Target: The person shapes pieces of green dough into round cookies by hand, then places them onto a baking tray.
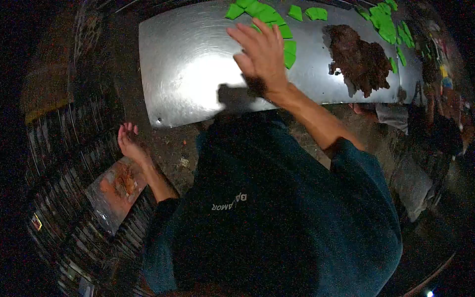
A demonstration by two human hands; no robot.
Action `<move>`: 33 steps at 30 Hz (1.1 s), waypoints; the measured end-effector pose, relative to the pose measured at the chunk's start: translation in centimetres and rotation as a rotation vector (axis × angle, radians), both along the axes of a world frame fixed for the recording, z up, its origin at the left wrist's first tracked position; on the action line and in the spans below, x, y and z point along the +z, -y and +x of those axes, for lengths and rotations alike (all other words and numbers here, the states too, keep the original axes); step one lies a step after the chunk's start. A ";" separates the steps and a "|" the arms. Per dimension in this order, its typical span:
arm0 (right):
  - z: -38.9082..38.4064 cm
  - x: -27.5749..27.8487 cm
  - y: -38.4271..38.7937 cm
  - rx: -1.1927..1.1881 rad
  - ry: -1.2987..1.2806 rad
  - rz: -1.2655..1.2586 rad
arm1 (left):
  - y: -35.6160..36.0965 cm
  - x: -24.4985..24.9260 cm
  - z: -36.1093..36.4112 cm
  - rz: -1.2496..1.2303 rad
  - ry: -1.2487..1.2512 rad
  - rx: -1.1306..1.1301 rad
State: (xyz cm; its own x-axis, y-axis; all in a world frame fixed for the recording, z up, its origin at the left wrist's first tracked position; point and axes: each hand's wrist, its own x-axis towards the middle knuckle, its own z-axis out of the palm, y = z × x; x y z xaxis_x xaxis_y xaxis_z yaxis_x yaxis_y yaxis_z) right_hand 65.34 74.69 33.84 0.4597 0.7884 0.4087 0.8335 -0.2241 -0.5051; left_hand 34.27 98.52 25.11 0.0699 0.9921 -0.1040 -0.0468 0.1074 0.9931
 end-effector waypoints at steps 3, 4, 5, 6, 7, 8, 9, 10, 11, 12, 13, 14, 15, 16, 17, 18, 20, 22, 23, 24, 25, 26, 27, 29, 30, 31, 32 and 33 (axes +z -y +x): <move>-1.0 -11.1 0.6 -0.066 0.225 -0.483 | 2.7 -1.0 0.2 -0.028 0.056 0.038; -0.6 -11.4 0.1 -0.059 0.229 -0.479 | 3.6 -1.3 0.7 -0.038 0.083 0.028; -0.6 -11.8 0.0 -0.071 0.181 -0.491 | 4.4 -1.6 1.2 -0.038 0.069 -0.016; -1.1 -11.4 0.1 -0.093 0.129 -0.506 | 5.1 -1.7 1.7 -0.039 0.053 -0.070; -0.9 -10.7 0.0 -0.099 0.011 -0.465 | 5.4 -1.9 2.1 -0.068 0.051 -0.111; -0.2 -9.8 0.0 -0.094 0.028 -0.458 | 5.5 -2.0 2.8 -0.060 0.066 -0.103; -0.2 -7.5 -0.3 -0.056 -0.035 -0.340 | 5.5 -1.9 3.2 -0.106 0.027 -0.185; -0.2 -5.9 -0.4 -0.019 -0.093 -0.214 | 5.4 -1.3 4.2 -0.144 -0.009 -0.269; -0.2 -5.4 -0.1 -0.031 0.079 -0.231 | 5.2 -0.7 5.8 -0.164 -0.014 -0.306; -0.7 -8.3 0.5 -0.095 0.210 -0.360 | 4.9 0.1 8.0 -0.074 -0.138 -0.375; -0.9 -9.9 1.0 -0.073 0.198 -0.380 | 4.3 0.0 10.8 -0.150 -0.064 -0.400; -1.1 -10.8 1.2 -0.055 0.189 -0.399 | 3.6 -0.5 13.8 -0.026 -0.109 -0.481; -0.7 -11.1 1.2 -0.052 0.123 -0.390 | 3.3 -1.1 17.3 0.035 -0.145 -0.523; -0.8 -11.4 1.7 -0.056 0.048 -0.391 | 3.4 -0.5 20.8 0.088 -0.139 -0.575; -0.6 -13.7 2.5 -0.074 -0.028 -0.280 | 2.9 -0.8 24.3 0.272 -0.348 -0.616; 0.0 -15.2 3.6 -0.088 -0.098 -0.169 | 2.6 -1.6 27.6 0.373 -0.434 -0.638; 0.5 -13.2 6.4 0.045 -0.260 -0.409 | 2.2 -2.9 33.1 0.686 -0.643 -0.648; -0.1 -12.0 8.3 0.320 0.088 -0.307 | 2.9 -1.6 37.2 0.678 -0.805 -0.813; 0.1 -11.0 9.3 0.286 0.001 -0.456 | 3.3 -3.6 38.7 0.815 -0.728 -0.801; 1.2 -9.2 9.9 0.253 -0.101 -0.597 | 3.7 -3.7 39.8 0.870 -0.709 -0.850; 3.0 -6.2 9.8 0.162 -0.211 -0.719 | 3.8 -3.9 40.3 0.836 -0.651 -0.925; 4.5 -3.1 9.7 0.083 -0.342 -0.838 | 4.0 -3.8 40.0 0.760 -0.603 -0.984; 7.1 -0.9 10.2 0.037 -0.450 -0.552 | 4.6 -1.7 38.6 0.583 -0.477 -1.010; 12.9 7.3 9.9 -0.245 -0.665 -0.409 | 4.0 -3.8 35.7 0.536 -0.313 -0.877; 17.0 11.4 10.1 -0.273 -0.554 -0.353 | 3.5 -4.3 33.7 0.339 -0.342 -0.827; 21.5 12.6 10.8 -0.274 -0.335 -0.097 | 4.2 -3.7 31.7 0.320 -0.257 -0.700; 25.9 15.0 11.1 -0.220 -0.300 0.109 | 5.0 -2.4 29.9 0.294 -0.174 -0.569; 29.8 17.9 10.7 -0.268 -0.134 0.111 | 5.5 -0.2 28.3 0.266 -0.295 -0.634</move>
